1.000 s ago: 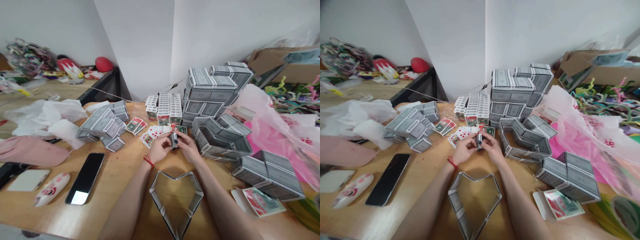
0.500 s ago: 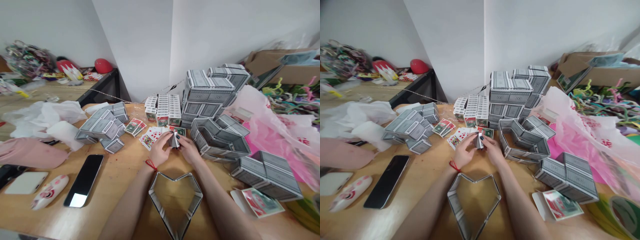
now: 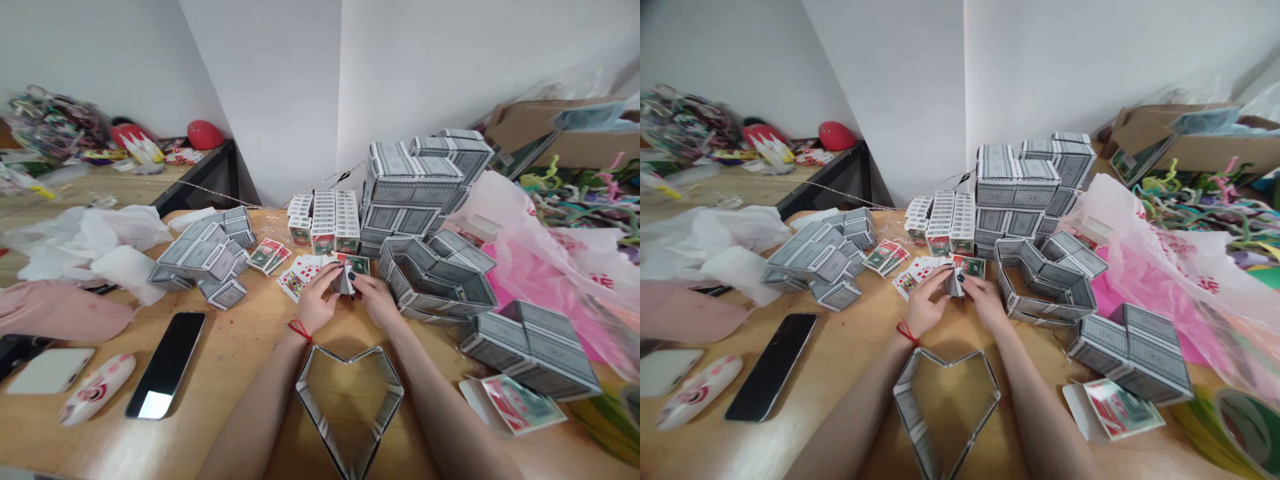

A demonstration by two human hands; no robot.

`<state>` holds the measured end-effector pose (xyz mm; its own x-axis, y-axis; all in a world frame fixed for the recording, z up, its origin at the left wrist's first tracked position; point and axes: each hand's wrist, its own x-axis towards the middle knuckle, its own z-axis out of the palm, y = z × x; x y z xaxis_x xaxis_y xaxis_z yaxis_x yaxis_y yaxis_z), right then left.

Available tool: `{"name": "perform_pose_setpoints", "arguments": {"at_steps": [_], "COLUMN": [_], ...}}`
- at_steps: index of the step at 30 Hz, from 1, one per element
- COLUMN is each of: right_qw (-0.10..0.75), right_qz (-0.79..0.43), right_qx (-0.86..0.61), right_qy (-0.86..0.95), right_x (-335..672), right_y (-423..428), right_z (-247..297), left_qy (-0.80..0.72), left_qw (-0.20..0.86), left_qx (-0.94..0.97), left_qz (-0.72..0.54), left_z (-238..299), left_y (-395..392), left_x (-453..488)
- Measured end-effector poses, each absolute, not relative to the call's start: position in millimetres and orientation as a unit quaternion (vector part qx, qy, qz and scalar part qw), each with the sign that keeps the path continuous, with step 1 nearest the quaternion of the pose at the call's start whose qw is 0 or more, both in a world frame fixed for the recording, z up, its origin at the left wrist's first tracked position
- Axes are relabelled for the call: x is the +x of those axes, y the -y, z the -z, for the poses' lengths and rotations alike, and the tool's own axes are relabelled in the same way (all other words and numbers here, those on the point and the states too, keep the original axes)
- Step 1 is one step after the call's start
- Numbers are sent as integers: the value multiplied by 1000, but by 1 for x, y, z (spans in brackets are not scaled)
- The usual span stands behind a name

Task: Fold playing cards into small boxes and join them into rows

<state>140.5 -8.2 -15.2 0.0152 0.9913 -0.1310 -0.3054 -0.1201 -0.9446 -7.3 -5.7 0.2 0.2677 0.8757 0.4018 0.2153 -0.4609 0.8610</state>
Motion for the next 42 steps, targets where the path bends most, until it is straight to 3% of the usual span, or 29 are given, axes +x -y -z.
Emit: {"name": "perform_pose_setpoints", "arguments": {"at_steps": [19,27,42], "right_qw": [548,514,526], "right_qz": [-434,-532,-456], "right_qx": [-544,-498,-527], "right_qy": [464,452,488], "right_x": [140,141,134], "right_y": [9,8,10], "right_z": [18,13,17], "left_qy": [-373,-391,-394], "left_qw": [292,173,149], "left_qx": [763,787,807], "left_qz": [-440,-445,-415], "left_z": [8,15,16], "left_y": [3,-1,-3], "left_x": [-8,-9,-5]}}
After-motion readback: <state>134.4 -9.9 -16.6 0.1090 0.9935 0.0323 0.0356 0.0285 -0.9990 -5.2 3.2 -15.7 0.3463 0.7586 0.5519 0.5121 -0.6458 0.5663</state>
